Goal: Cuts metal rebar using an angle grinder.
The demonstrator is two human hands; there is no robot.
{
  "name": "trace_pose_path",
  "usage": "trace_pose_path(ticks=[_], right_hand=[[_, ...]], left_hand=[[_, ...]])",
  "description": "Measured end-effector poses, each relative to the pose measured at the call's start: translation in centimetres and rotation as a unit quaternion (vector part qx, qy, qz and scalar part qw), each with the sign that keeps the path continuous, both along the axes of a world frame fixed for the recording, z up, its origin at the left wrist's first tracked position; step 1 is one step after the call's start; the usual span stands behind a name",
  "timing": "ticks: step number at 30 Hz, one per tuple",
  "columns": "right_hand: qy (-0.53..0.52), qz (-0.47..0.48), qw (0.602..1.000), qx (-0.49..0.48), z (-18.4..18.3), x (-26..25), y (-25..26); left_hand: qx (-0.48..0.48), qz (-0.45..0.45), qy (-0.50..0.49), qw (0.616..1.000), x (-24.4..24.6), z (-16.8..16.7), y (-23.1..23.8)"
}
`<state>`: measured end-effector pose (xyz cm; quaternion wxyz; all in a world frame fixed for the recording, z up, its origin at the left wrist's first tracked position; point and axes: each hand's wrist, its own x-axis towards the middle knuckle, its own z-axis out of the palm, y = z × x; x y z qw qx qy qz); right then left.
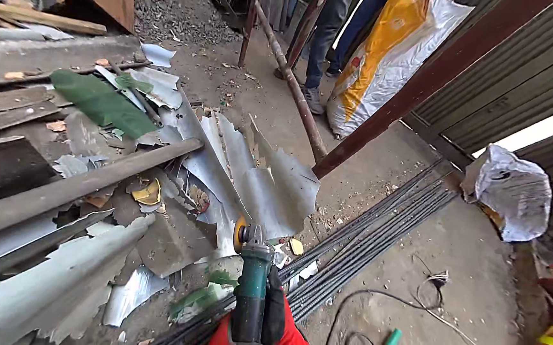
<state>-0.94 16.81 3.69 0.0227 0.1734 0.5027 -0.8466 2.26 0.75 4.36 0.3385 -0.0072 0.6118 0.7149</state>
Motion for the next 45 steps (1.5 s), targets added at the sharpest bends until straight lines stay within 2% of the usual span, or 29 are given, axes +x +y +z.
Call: trace_pose_path(ticks=[2,4,6,8,11,14,16,19,21,23,25,28,29,31,34,36,39,43,44,45], right_hand=[[0.018,-0.014,1.000,-0.004,-0.5,0.4,0.2],[-0.029,-0.040,0.998,-0.041,0.2,0.2,0.0],[-0.071,-0.059,0.995,-0.033,1.5,-0.4,-0.3],[-0.051,-0.013,0.999,-0.001,1.5,-0.5,0.4],[-0.080,0.029,0.988,0.130,2.1,0.3,0.4],[-0.194,0.003,0.937,0.291,3.0,0.3,0.5],[-0.214,-0.001,0.919,0.329,3.0,0.5,1.2],[-0.185,-0.030,0.937,0.296,2.6,1.0,2.1],[-0.112,-0.022,0.978,0.174,2.5,1.6,3.6],[-0.065,-0.002,0.997,0.044,2.9,1.4,4.5],[-0.078,-0.004,0.997,0.020,3.3,1.0,3.8],[0.017,-0.008,1.000,-0.020,-1.8,2.8,6.2],[0.009,0.006,0.998,-0.065,-2.1,2.5,6.4],[-0.056,-0.049,0.991,-0.109,0.4,1.8,4.9],[-0.115,-0.053,0.986,-0.108,3.6,0.9,3.3],[-0.127,-0.068,0.989,-0.045,4.3,1.0,2.6],[-0.049,-0.048,0.997,-0.028,1.1,1.8,3.5],[-0.058,-0.027,0.998,0.007,1.2,3.0,3.4],[-0.094,-0.020,0.994,0.047,1.5,3.3,3.4],[-0.146,-0.022,0.980,0.132,2.1,3.3,3.3]], left_hand=[[-0.025,-0.054,-0.019,0.998,-1.0,1.5,-0.3],[-0.032,-0.082,-0.010,0.996,-1.3,1.9,-0.3],[-0.029,-0.083,-0.010,0.996,-1.4,1.8,-0.2],[-0.031,-0.062,-0.009,0.998,-1.1,1.6,0.3],[-0.100,-0.057,0.019,0.993,-1.1,1.6,1.4],[-0.166,-0.060,0.056,0.983,-0.3,0.1,3.9],[-0.184,-0.076,0.051,0.979,0.3,0.4,5.0],[-0.159,-0.076,0.058,0.983,0.3,0.0,5.8],[-0.097,-0.065,0.049,0.992,0.2,-0.4,6.1],[-0.015,-0.050,0.019,0.998,-0.1,-0.2,5.7],[0.028,-0.047,-0.006,0.998,-0.2,0.5,5.2],[-0.003,-0.089,0.004,0.996,-0.5,1.1,4.9],[-0.006,-0.101,0.006,0.995,-0.7,1.3,4.7],[-0.020,-0.119,0.000,0.993,-1.0,2.2,4.2],[-0.036,-0.132,0.019,0.990,-0.9,2.3,4.0],[-0.049,-0.133,0.025,0.990,-0.6,1.4,3.9],[-0.079,-0.127,0.021,0.989,-0.4,0.7,3.9],[-0.082,-0.105,0.029,0.991,0.2,-1.0,4.6],[-0.099,-0.108,0.031,0.989,0.2,-1.0,5.0],[-0.124,-0.116,0.036,0.985,0.2,-0.8,5.4]])
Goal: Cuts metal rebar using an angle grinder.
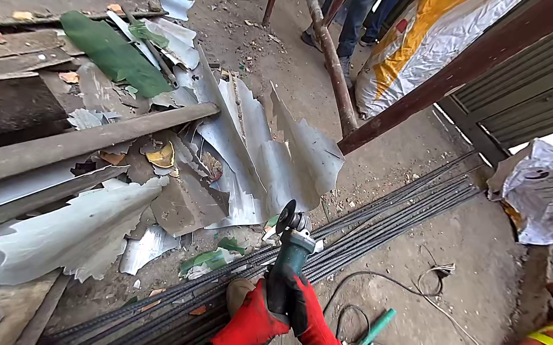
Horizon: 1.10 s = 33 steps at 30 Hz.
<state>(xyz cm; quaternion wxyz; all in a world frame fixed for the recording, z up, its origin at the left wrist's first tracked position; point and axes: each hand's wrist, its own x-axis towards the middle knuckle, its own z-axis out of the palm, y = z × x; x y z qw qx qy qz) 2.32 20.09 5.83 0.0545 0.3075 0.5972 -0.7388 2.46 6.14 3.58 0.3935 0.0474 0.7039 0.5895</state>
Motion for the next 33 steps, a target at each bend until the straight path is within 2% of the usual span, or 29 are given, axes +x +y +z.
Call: trace_pose_path(ticks=[2,3,7,9,11,13,15,17,19,23,28,33], right_hand=[[-0.085,0.006,0.986,0.146,0.7,-0.5,-0.4],[-0.101,-0.002,0.979,0.175,0.4,-0.7,-0.3],[-0.110,-0.003,0.981,0.159,-1.1,-0.5,2.2],[-0.120,0.016,0.983,0.139,-1.4,0.2,3.6],[-0.130,0.026,0.986,0.097,-1.6,0.5,5.1],[-0.127,0.026,0.990,0.049,-2.1,0.5,6.6],[-0.121,0.032,0.992,0.031,-2.8,-0.4,8.1],[-0.129,0.049,0.989,0.058,-3.1,-1.1,9.6],[-0.143,0.094,0.977,0.125,-3.0,-1.3,11.1],[-0.174,0.205,0.932,0.243,-1.7,0.0,12.8],[-0.195,0.245,0.903,0.296,-2.5,1.8,11.7],[-0.203,0.290,0.871,0.341,-4.5,3.2,10.8]], left_hand=[[-0.040,-0.013,0.024,0.999,0.4,0.2,0.8],[-0.047,-0.027,0.032,0.998,0.7,0.2,1.1],[-0.023,-0.151,0.054,0.987,0.7,-0.5,1.0],[-0.058,-0.182,0.099,0.977,0.3,-1.6,-1.2],[-0.166,-0.115,0.128,0.971,-0.2,-3.5,-5.1],[-0.320,-0.034,0.151,0.935,-0.5,-6.8,-9.3],[-0.438,-0.029,0.148,0.886,-0.7,-10.0,-13.3],[-0.497,-0.081,0.120,0.856,-0.3,-11.7,-15.6],[-0.503,-0.135,0.095,0.848,-0.2,-12.0,-16.1],[-0.471,-0.162,0.088,0.863,-0.7,-12.3,-16.2],[-0.461,-0.185,0.114,0.860,-0.7,-11.7,-16.3],[-0.456,-0.162,0.082,0.871,-1.4,-10.7,-16.5]])
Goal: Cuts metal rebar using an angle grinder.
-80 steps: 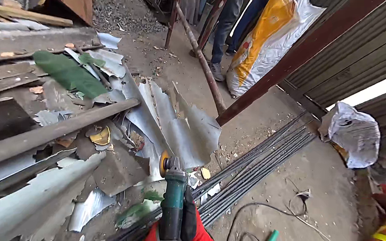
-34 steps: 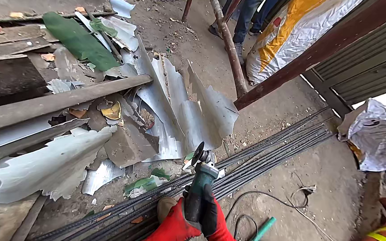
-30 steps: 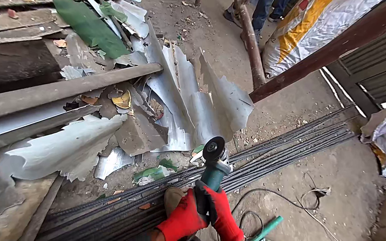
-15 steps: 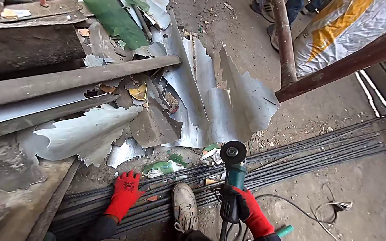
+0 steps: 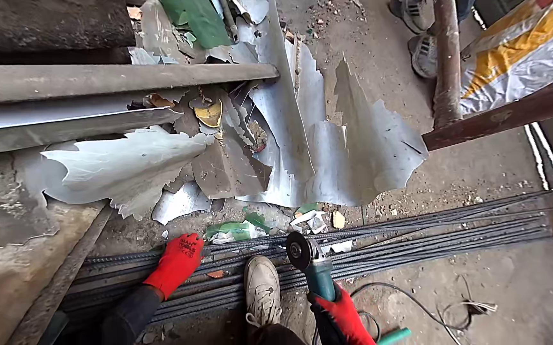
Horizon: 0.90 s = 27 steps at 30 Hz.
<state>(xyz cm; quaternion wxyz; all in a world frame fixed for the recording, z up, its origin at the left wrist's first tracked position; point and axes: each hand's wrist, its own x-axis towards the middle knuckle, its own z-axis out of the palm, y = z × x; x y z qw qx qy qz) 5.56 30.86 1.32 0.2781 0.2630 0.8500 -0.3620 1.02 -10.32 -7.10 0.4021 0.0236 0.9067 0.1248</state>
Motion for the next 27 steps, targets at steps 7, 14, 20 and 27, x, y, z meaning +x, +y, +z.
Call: trace_pose_path(ticks=[7,14,20,27], right_hand=[[-0.008,0.025,0.999,0.027,-0.4,1.3,-1.4],[0.003,0.026,0.999,0.043,-0.3,1.4,-1.9],[-0.007,0.039,0.998,0.058,-0.5,1.3,-1.8],[-0.019,0.038,0.997,0.060,-1.0,1.8,-1.6]], left_hand=[[0.038,0.113,-0.036,0.992,1.0,0.1,0.7],[0.003,0.097,-0.059,0.993,1.2,0.2,1.6],[-0.005,0.088,-0.057,0.994,1.5,0.2,1.9],[-0.010,0.086,-0.065,0.994,1.3,0.5,2.0]])
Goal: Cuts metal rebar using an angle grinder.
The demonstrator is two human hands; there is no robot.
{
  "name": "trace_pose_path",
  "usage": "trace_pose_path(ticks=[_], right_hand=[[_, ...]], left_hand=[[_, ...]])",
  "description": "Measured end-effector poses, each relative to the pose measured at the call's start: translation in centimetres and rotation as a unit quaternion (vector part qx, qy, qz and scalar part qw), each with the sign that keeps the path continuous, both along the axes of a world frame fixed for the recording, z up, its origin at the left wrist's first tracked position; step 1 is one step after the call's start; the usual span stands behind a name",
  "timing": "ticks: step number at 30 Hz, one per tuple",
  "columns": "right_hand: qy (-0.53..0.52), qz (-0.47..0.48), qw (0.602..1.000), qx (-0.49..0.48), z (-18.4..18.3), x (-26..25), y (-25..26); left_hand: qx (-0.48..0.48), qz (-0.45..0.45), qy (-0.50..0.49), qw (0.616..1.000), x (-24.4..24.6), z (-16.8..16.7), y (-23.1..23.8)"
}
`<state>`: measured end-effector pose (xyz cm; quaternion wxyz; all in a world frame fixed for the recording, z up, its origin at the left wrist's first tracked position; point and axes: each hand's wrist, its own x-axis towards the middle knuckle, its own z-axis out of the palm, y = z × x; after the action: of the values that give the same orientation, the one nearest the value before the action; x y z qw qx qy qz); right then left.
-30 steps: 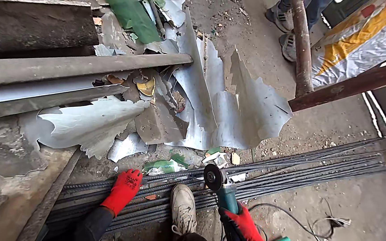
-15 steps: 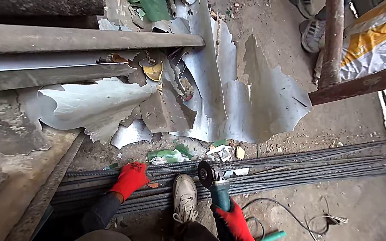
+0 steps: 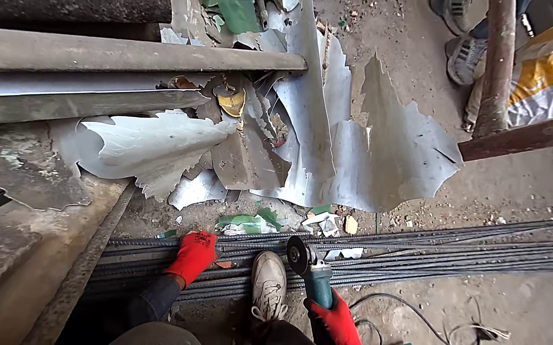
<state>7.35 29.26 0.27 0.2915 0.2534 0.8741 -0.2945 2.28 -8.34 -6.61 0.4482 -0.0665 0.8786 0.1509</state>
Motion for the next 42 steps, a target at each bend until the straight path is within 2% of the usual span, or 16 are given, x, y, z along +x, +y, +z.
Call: trace_pose_path(ticks=[42], right_hand=[[0.008,-0.004,1.000,-0.017,-0.51,-0.74,-0.47]], left_hand=[[0.018,-0.002,0.010,1.000,0.41,-0.30,-0.24]])
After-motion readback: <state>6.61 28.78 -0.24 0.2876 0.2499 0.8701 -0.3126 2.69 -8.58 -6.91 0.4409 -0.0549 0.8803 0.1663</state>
